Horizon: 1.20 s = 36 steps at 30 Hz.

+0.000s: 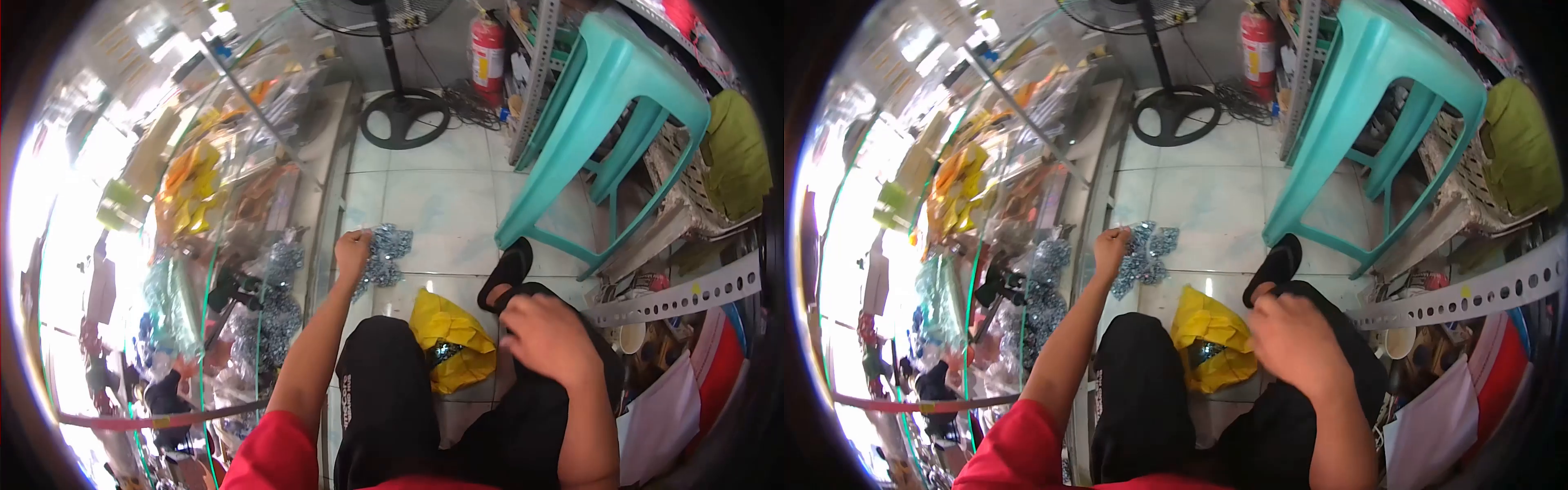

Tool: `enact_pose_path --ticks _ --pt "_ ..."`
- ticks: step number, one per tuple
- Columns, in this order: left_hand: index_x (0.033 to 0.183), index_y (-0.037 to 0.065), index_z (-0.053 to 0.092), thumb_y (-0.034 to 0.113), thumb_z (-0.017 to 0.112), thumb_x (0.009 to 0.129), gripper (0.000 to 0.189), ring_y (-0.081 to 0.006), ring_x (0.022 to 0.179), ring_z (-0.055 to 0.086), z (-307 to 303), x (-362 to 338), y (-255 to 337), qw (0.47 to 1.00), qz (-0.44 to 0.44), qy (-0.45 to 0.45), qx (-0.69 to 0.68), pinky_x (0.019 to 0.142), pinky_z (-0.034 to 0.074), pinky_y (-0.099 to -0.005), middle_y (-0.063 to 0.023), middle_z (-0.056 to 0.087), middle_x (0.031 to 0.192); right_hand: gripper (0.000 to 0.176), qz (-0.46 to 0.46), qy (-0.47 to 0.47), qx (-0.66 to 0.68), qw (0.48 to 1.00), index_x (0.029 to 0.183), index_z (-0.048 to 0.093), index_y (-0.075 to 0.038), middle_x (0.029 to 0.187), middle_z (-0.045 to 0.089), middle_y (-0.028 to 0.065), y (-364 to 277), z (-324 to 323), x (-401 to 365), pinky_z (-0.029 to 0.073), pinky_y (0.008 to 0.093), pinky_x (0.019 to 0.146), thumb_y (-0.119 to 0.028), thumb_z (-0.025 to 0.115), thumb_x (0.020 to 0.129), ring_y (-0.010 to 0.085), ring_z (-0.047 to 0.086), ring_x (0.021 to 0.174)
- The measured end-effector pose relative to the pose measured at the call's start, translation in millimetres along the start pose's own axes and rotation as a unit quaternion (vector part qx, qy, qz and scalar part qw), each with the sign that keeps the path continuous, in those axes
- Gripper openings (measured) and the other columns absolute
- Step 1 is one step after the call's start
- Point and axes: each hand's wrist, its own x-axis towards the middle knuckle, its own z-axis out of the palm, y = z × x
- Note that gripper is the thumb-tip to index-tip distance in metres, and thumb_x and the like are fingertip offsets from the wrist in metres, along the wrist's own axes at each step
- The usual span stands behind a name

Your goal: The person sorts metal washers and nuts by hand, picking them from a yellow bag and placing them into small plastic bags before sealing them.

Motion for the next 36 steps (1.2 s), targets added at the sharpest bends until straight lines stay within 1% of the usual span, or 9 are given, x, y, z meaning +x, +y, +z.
enact_pose_path --ticks 2,6,7,10,16,19,26,32,36 --pt "0.077 -0.001 0.068 0.026 0.064 0.082 0.028 -0.0352 0.070 0.061 31.8 24.2 -33.6 0.996 -0.077 -0.037 0.004 0.066 0.046 -0.0406 -0.0187 0.065 0.077 0.019 0.010 -0.092 0.088 0.992 0.093 0.061 -0.007 0.097 0.058 0.0101 2.6 5.9 -7.0 0.049 0.0414 0.080 -0.023 0.065 0.082 0.0296 0.060 0.091" --pt "0.074 0.000 0.066 0.024 0.062 0.085 0.027 -0.0232 0.054 0.052 114.3 79.8 -171.9 0.992 -0.100 0.018 -0.080 0.058 0.042 -0.0384 -0.0140 0.060 0.063 0.028 0.036 -0.124 0.065 0.990 0.101 0.062 -0.007 0.098 0.059 0.0069 2.5 5.1 -4.3 0.050 0.0400 0.080 -0.025 0.069 0.080 0.0285 0.061 0.092" --pt "0.068 0.001 0.062 0.024 0.061 0.087 0.030 -0.0185 0.053 0.052 110.4 74.0 -146.5 0.948 -0.230 -0.012 -0.221 0.056 0.041 -0.0365 -0.0090 0.057 0.059 0.030 0.039 -0.106 0.076 0.991 0.100 0.061 -0.006 0.099 0.059 0.0072 4.1 4.3 -2.7 0.050 0.0395 0.081 -0.026 0.069 0.080 0.0286 0.060 0.092" --pt "0.070 0.003 0.060 0.021 0.059 0.089 0.026 -0.0167 0.046 0.048 113.5 78.0 -131.4 0.931 -0.274 -0.058 -0.233 0.044 0.037 -0.0332 -0.0057 0.056 0.058 0.032 0.058 -0.121 0.097 0.986 0.103 0.061 -0.007 0.101 0.059 0.0075 8.3 -3.1 3.8 0.049 0.0389 0.083 -0.026 0.069 0.079 0.0285 0.060 0.093" --pt "0.094 0.000 0.066 0.021 0.055 0.090 0.024 -0.0176 0.052 0.059 105.6 66.4 -126.6 0.951 -0.233 -0.049 -0.197 0.048 0.047 -0.0321 -0.0095 0.064 0.072 0.025 0.081 -0.099 0.088 0.988 0.099 0.060 -0.007 0.097 0.058 0.0081 2.8 -7.8 8.5 0.048 0.0408 0.083 -0.023 0.067 0.081 0.0296 0.059 0.093" --pt "0.112 0.002 0.061 0.022 0.058 0.092 0.029 -0.0122 0.064 0.061 41.9 21.0 -61.9 0.931 -0.212 -0.102 -0.278 0.054 0.048 -0.0272 -0.0052 0.065 0.080 0.027 0.078 -0.117 0.077 0.987 0.100 0.061 -0.007 0.097 0.059 0.0084 -6.4 -14.0 10.3 0.048 0.0406 0.084 -0.024 0.068 0.080 0.0304 0.058 0.094" --pt "0.112 0.001 0.064 0.021 0.059 0.094 0.028 -0.0121 0.079 0.062 -148.5 -123.2 8.1 0.974 -0.103 -0.103 -0.175 0.072 0.050 -0.0265 -0.0049 0.067 0.094 0.029 0.058 -0.079 0.043 0.994 0.100 0.063 -0.007 0.100 0.060 0.0077 -30.7 -6.1 -11.5 0.048 0.0402 0.084 -0.024 0.070 0.077 0.0296 0.059 0.095" --pt "0.090 0.000 0.067 0.014 0.064 0.088 0.015 -0.0219 0.074 0.062 -281.9 -204.0 75.2 0.959 0.043 0.259 0.108 0.070 0.048 -0.0328 -0.0120 0.065 0.082 0.030 -0.001 -0.088 0.028 0.996 0.100 0.064 -0.009 0.098 0.061 0.0086 -49.9 11.4 -26.3 0.048 0.0410 0.084 -0.025 0.071 0.076 0.0292 0.059 0.096" --pt "0.085 0.001 0.064 0.016 0.064 0.086 0.015 -0.0313 0.087 0.058 -335.3 -217.9 108.9 0.892 0.049 0.328 0.306 0.078 0.044 -0.0391 -0.0134 0.062 0.088 0.030 -0.034 -0.084 0.030 0.995 0.099 0.065 -0.009 0.098 0.061 0.0089 -56.5 14.3 -30.6 0.049 0.0411 0.084 -0.027 0.072 0.076 0.0294 0.059 0.096"
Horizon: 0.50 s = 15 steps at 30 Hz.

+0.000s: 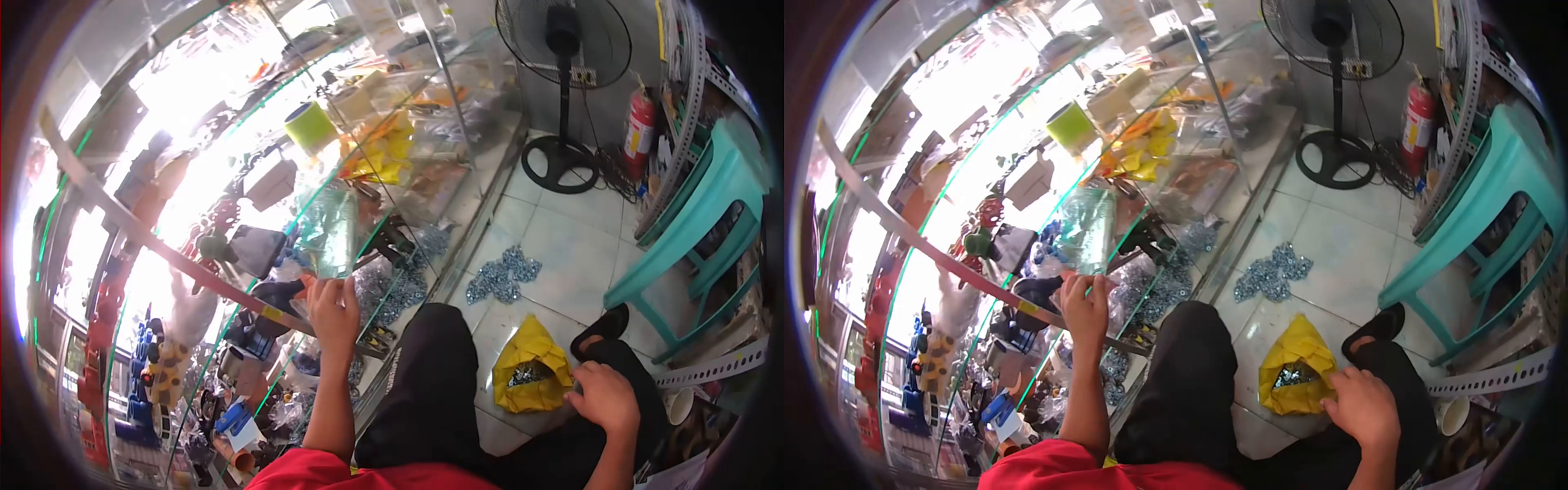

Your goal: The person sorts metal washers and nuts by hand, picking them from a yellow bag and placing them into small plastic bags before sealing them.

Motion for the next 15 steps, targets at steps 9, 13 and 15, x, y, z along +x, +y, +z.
enact_pose_path --ticks 9,13,15 --pt "0.108 0.004 0.065 0.017 0.067 0.081 0.030 -0.0342 0.110 0.055 12.2 21.0 -29.9 0.994 0.007 -0.045 0.101 0.094 0.042 -0.0420 -0.0126 0.061 0.117 0.030 0.031 0.012 -0.010 0.999 0.099 0.065 -0.010 0.100 0.062 0.0091 7.8 2.0 -5.2 0.049 0.0409 0.086 -0.029 0.070 0.077 0.0294 0.060 0.097" --pt "0.104 0.005 0.068 0.015 0.067 0.080 0.025 -0.0345 0.105 0.058 16.4 22.1 -40.2 0.995 -0.010 -0.071 0.067 0.093 0.043 -0.0403 -0.0133 0.064 0.110 0.030 0.037 0.004 -0.013 0.999 0.100 0.066 -0.010 0.100 0.062 0.0092 6.3 3.3 -2.9 0.048 0.0409 0.087 -0.030 0.069 0.078 0.0295 0.060 0.098" --pt "0.103 0.005 0.068 0.013 0.066 0.080 0.025 -0.0345 0.103 0.058 15.5 20.1 -44.7 0.997 -0.008 -0.056 0.054 0.091 0.044 -0.0404 -0.0142 0.064 0.110 0.030 0.038 0.000 -0.011 0.999 0.101 0.066 -0.010 0.101 0.062 0.0094 5.1 5.5 -1.5 0.048 0.0413 0.087 -0.030 0.069 0.079 0.0299 0.060 0.099"
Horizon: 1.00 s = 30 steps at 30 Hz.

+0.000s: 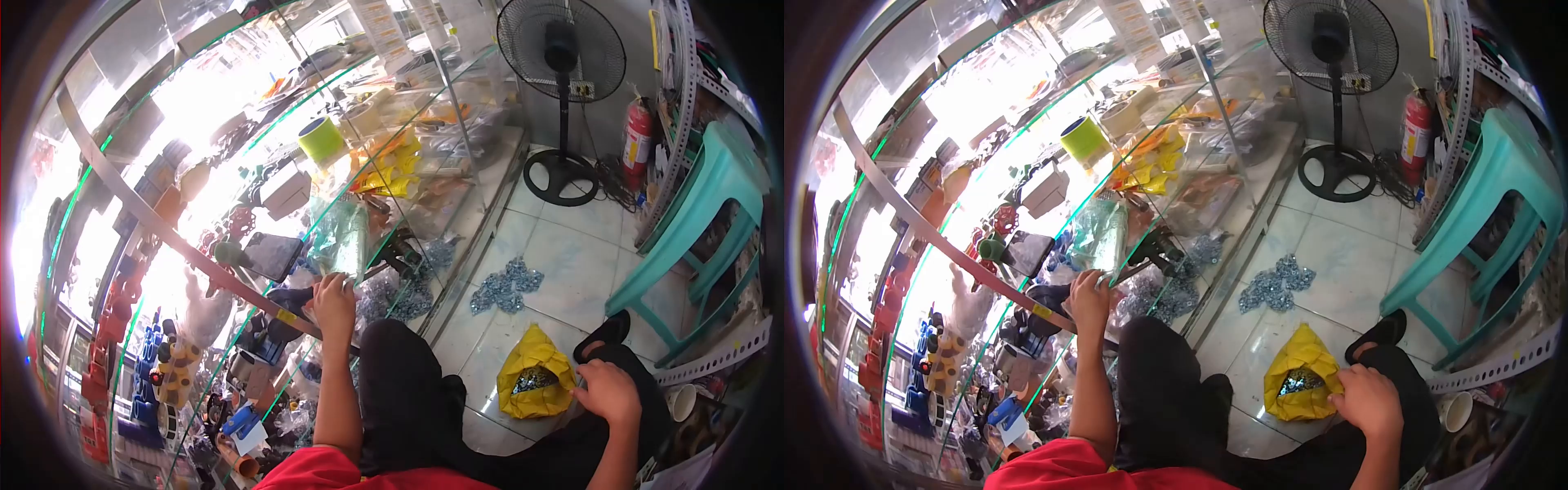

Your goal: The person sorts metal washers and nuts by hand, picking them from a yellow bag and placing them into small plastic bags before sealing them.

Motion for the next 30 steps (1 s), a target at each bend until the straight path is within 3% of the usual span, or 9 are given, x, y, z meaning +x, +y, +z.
enact_pose_path --ticks 4,7,10,16,22,25,28,30 --pt "0.101 0.004 0.067 0.011 0.065 0.080 0.022 -0.0344 0.100 0.058 -0.5 -3.2 -1.9 0.998 0.041 0.047 -0.017 0.088 0.044 -0.0417 -0.0154 0.063 0.105 0.030 0.005 -0.026 -0.004 1.000 0.101 0.065 -0.009 0.103 0.063 0.0096 -5.1 0.5 3.5 0.047 0.0413 0.089 -0.030 0.068 0.079 0.0304 0.059 0.100" --pt "0.100 0.003 0.066 0.010 0.066 0.078 0.023 -0.0352 0.098 0.057 0.2 -3.8 -2.2 0.997 -0.043 0.042 -0.044 0.088 0.044 -0.0431 -0.0153 0.061 0.099 0.031 0.001 -0.022 -0.002 1.000 0.101 0.066 -0.009 0.103 0.063 0.0101 -6.1 2.6 5.8 0.047 0.0410 0.089 -0.031 0.069 0.079 0.0306 0.059 0.101" --pt "0.098 0.004 0.066 0.009 0.067 0.076 0.023 -0.0352 0.098 0.057 -7.9 -9.4 -0.6 1.000 -0.021 -0.005 -0.004 0.089 0.043 -0.0437 -0.0138 0.059 0.096 0.032 0.014 -0.038 -0.008 0.999 0.102 0.066 -0.009 0.104 0.064 0.0102 -6.6 5.0 8.0 0.047 0.0403 0.089 -0.031 0.069 0.079 0.0302 0.059 0.102" --pt "0.094 0.006 0.068 0.008 0.067 0.077 0.017 -0.0331 0.096 0.056 -3.2 -10.5 4.4 0.999 0.036 0.035 -0.002 0.086 0.043 -0.0420 -0.0117 0.059 0.093 0.034 0.010 -0.040 -0.014 0.999 0.105 0.066 -0.010 0.106 0.063 0.0104 -4.1 15.7 11.6 0.047 0.0402 0.091 -0.032 0.068 0.079 0.0301 0.059 0.104" --pt "0.091 0.007 0.068 0.009 0.064 0.080 0.012 -0.0322 0.090 0.059 -20.4 -6.3 7.4 0.986 -0.056 0.117 -0.102 0.077 0.045 -0.0421 -0.0121 0.060 0.095 0.035 0.022 -0.066 -0.016 0.997 0.105 0.067 -0.010 0.106 0.063 0.0107 -8.6 13.7 14.1 0.046 0.0401 0.092 -0.034 0.068 0.079 0.0301 0.059 0.104" --pt "0.091 0.005 0.066 0.010 0.062 0.083 0.010 -0.0310 0.076 0.062 -25.8 -5.3 11.9 0.991 -0.066 0.094 -0.061 0.074 0.046 -0.0429 -0.0130 0.062 0.088 0.036 0.020 -0.067 -0.021 0.997 0.106 0.066 -0.010 0.106 0.062 0.0108 -7.6 14.5 15.1 0.046 0.0402 0.092 -0.034 0.067 0.080 0.0299 0.058 0.105" --pt "0.094 0.003 0.062 0.012 0.058 0.088 0.011 -0.0236 0.062 0.062 -29.9 0.8 16.4 0.981 -0.155 0.024 -0.118 0.063 0.049 -0.0383 -0.0108 0.063 0.076 0.037 0.023 -0.070 -0.009 0.997 0.108 0.066 -0.011 0.108 0.062 0.0106 -5.5 17.2 13.7 0.045 0.0400 0.093 -0.034 0.067 0.080 0.0297 0.057 0.106" --pt "0.096 0.002 0.059 0.013 0.055 0.091 0.013 -0.0174 0.058 0.060 -27.1 5.2 14.8 0.933 -0.207 0.032 -0.293 0.056 0.050 -0.0330 -0.0082 0.062 0.070 0.037 0.024 -0.072 -0.014 0.997 0.110 0.065 -0.011 0.109 0.061 0.0104 -6.2 16.5 12.3 0.045 0.0398 0.093 -0.034 0.067 0.080 0.0295 0.057 0.107"
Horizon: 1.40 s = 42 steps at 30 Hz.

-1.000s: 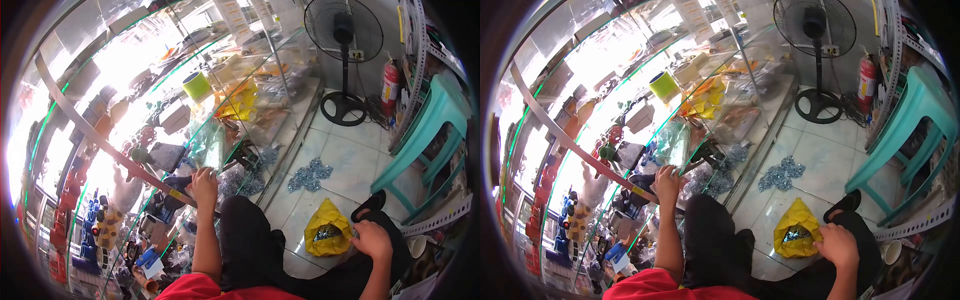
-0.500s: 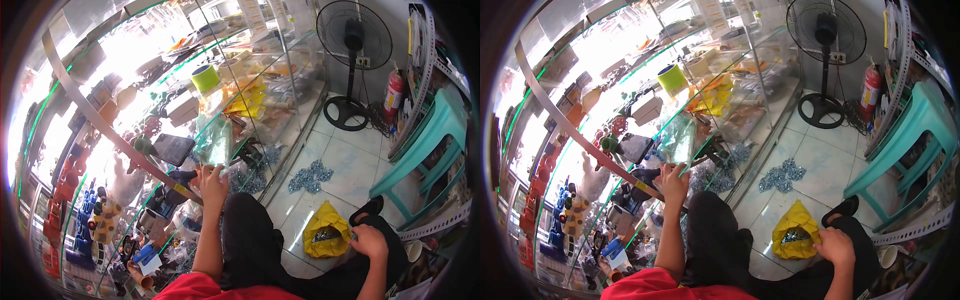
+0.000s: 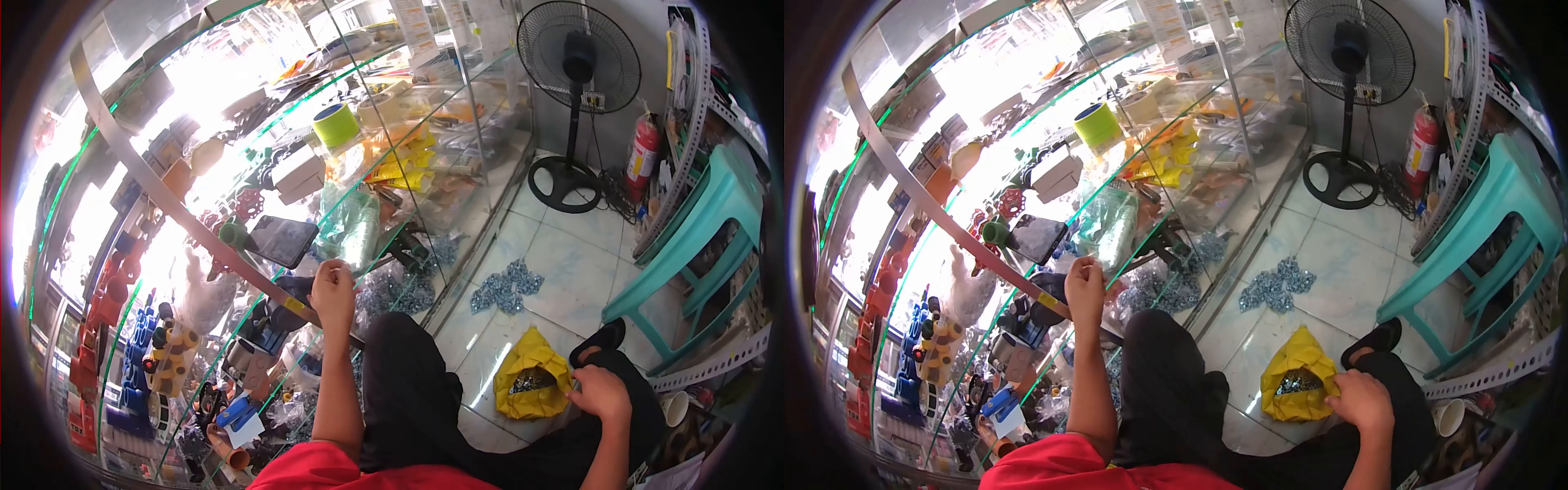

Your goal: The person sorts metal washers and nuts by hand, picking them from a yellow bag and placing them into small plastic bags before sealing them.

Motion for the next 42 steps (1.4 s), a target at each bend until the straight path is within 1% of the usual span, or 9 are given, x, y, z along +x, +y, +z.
enact_pose_path --ticks 8,11,15,18,21,25,31,36,42 --pt "0.101 0.002 0.056 0.010 0.055 0.093 0.011 -0.0106 0.066 0.057 5.3 -18.4 36.9 0.978 0.112 0.125 -0.122 0.055 0.046 -0.0238 -0.0071 0.062 0.084 0.036 -0.005 0.010 0.003 1.000 0.108 0.065 -0.010 0.109 0.061 0.0095 0.9 -3.0 -1.3 0.046 0.0404 0.093 -0.034 0.067 0.080 0.0293 0.057 0.107" --pt "0.101 0.002 0.056 0.007 0.057 0.091 0.011 -0.0136 0.072 0.058 19.8 -42.4 3.0 0.952 0.281 0.115 -0.033 0.066 0.048 -0.0262 -0.0082 0.061 0.087 0.035 -0.028 0.022 0.001 0.999 0.106 0.065 -0.009 0.108 0.061 0.0096 -0.3 -4.4 -0.6 0.047 0.0412 0.090 -0.034 0.067 0.081 0.0299 0.058 0.105" --pt "0.097 0.001 0.057 0.003 0.060 0.086 0.011 -0.0321 0.087 0.060 48.7 -106.9 48.0 0.920 0.311 -0.235 -0.039 0.078 0.049 -0.0389 -0.0154 0.059 0.092 0.041 -0.100 0.116 0.132 0.979 0.110 0.063 -0.004 0.112 0.060 0.0135 -23.9 -6.8 16.1 0.048 0.0387 0.088 -0.037 0.065 0.085 0.0304 0.059 0.104" --pt "0.099 0.002 0.057 0.008 0.060 0.086 0.014 -0.0362 0.097 0.057 85.6 -117.9 65.2 0.731 0.400 -0.538 -0.127 0.085 0.047 -0.0415 -0.0157 0.059 0.100 0.049 -0.161 0.162 0.409 0.884 0.127 0.054 -0.005 0.123 0.058 0.0128 -41.9 18.6 41.4 0.047 0.0355 0.092 -0.031 0.066 0.088 0.0245 0.058 0.109" --pt "0.099 0.002 0.057 0.012 0.058 0.089 0.014 -0.0370 0.098 0.057 116.7 -139.3 75.1 0.644 0.439 -0.605 -0.160 0.086 0.047 -0.0424 -0.0161 0.059 0.101 0.051 -0.181 0.117 0.650 0.728 0.133 0.049 -0.006 0.122 0.058 0.0076 -53.7 41.2 62.0 0.047 0.0321 0.091 -0.019 0.068 0.088 0.0170 0.056 0.108" --pt "0.109 0.003 0.056 0.014 0.058 0.090 0.023 -0.0367 0.108 0.054 152.2 -136.7 76.3 0.567 0.419 -0.709 -0.010 0.090 0.046 -0.0434 -0.0172 0.059 0.110 0.041 -0.161 0.083 0.668 0.722 0.128 0.054 -0.004 0.113 0.061 0.0069 -37.8 37.4 65.1 0.047 0.0272 0.088 -0.010 0.065 0.089 0.0132 0.058 0.101" --pt "0.098 0.002 0.059 0.014 0.057 0.090 0.014 -0.0357 0.093 0.058 176.5 -142.8 58.1 0.593 0.329 -0.731 -0.078 0.082 0.047 -0.0413 -0.0175 0.060 0.098 0.020 -0.047 0.162 0.715 0.678 0.108 0.063 0.001 0.095 0.065 0.0022 -10.9 53.5 82.3 0.047 0.0230 0.076 -0.011 0.057 0.094 0.0072 0.058 0.081" --pt "0.091 0.001 0.057 0.013 0.060 0.088 0.012 -0.0324 0.094 0.056 179.0 -139.4 46.4 0.623 0.302 -0.710 -0.132 0.080 0.046 -0.0391 -0.0153 0.056 0.103 0.022 0.091 0.181 0.820 0.536 0.085 0.060 -0.006 0.083 0.060 -0.0002 -17.2 53.0 93.5 0.052 0.0261 0.067 -0.024 0.056 0.096 0.0093 0.059 0.075" --pt "0.084 0.001 0.052 0.000 0.062 0.080 0.010 -0.0317 0.104 0.052 188.1 -137.1 32.6 0.743 0.260 -0.577 -0.215 0.087 0.043 -0.0368 -0.0146 0.051 0.112 0.017 0.144 0.140 0.753 0.627 0.089 0.060 -0.006 0.082 0.060 0.0004 -9.6 60.6 111.0 0.051 0.0263 0.063 -0.021 0.055 0.094 0.0096 0.059 0.073"
